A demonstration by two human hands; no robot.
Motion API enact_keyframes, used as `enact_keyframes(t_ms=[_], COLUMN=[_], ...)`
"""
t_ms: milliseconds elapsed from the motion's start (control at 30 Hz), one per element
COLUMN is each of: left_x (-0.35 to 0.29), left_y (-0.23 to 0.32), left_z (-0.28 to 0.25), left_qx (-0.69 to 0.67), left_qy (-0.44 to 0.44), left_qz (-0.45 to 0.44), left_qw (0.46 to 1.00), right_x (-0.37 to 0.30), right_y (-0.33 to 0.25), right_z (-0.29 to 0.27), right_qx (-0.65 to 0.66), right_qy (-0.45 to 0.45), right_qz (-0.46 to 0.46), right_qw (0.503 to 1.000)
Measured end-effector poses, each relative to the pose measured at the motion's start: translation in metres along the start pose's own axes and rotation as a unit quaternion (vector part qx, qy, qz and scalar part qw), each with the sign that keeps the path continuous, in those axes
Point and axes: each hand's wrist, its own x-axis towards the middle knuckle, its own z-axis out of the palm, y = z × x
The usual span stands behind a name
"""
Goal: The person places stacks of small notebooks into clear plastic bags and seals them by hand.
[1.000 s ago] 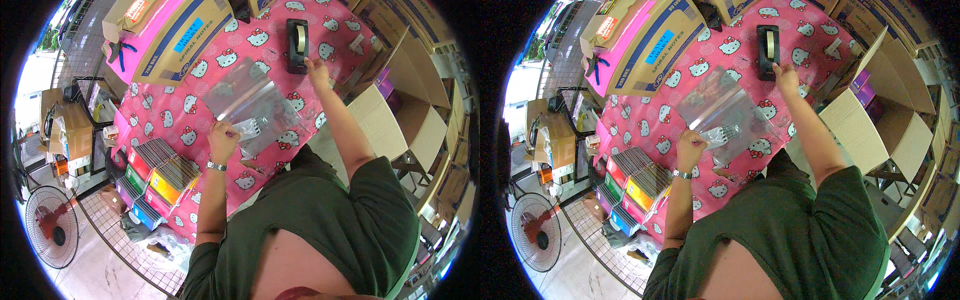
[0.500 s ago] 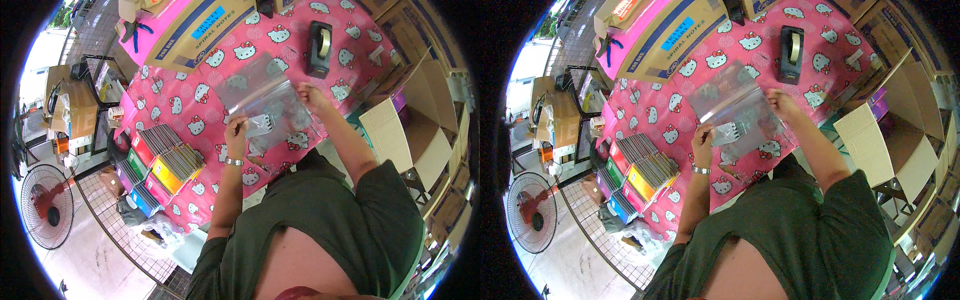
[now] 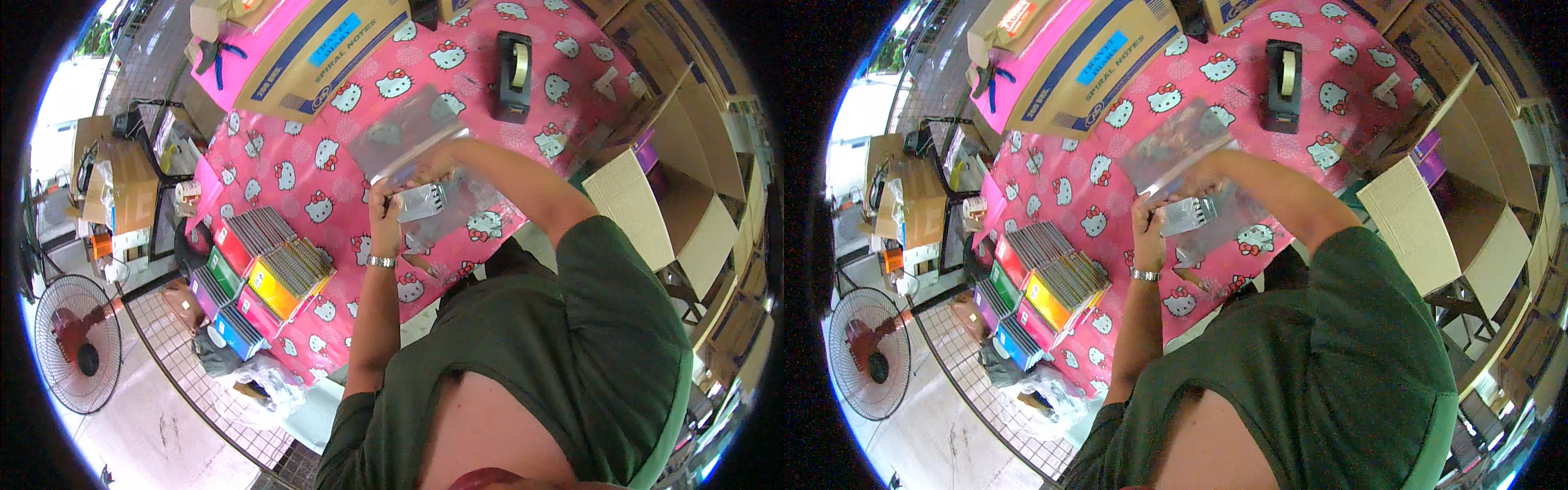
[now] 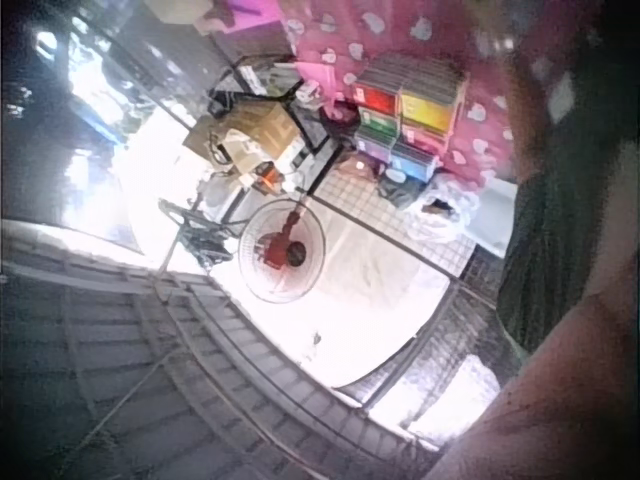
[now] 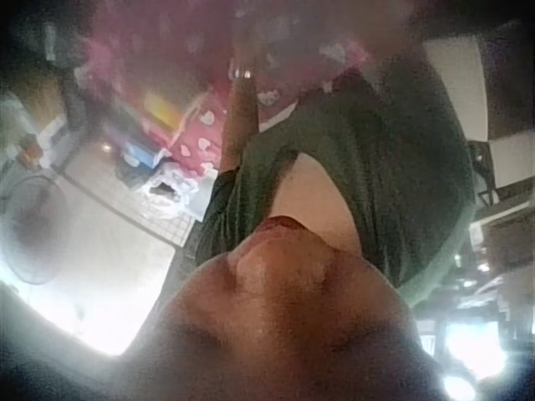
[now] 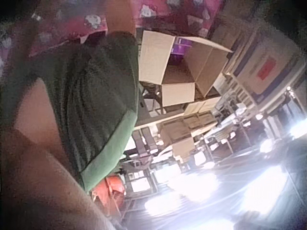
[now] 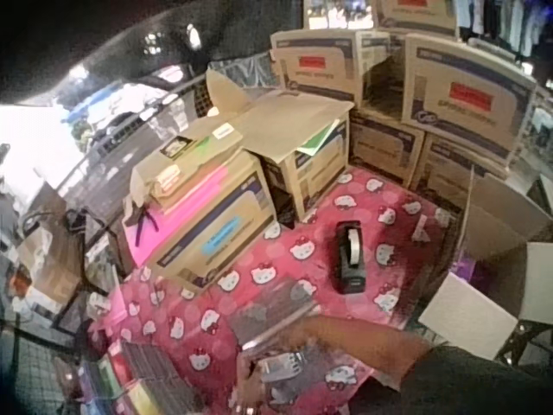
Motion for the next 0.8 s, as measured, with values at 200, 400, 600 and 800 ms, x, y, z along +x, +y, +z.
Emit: enact_keyframes(t_ms=[200,400,600,800], left_x=[0.008,0.015,0.013,0.019], left_y=[-0.007,0.128,0.154,0.121], left_z=[-0.017,0.097,0.16,0.15], left_qx=[0.07,-0.098,0.214,0.265], left_qy=[0.012,-0.256,-0.383,-0.35], left_qz=[-0.039,0.002,0.208,0.065], left_qw=[0.997,0.962,0.874,0.896], right_x=[-0.072,-0.258,-0.482,-0.525], right_y=[0.014,0.001,0.071,0.231], right_z=[0.095,0.085,0.078,0.051], right_qx=[-0.094,0.007,-0.044,0.036], right_qy=[0.444,0.577,0.851,0.774], right_qz=[-0.363,-0.252,-0.016,0.463], right_qw=[0.814,0.777,0.523,0.431])
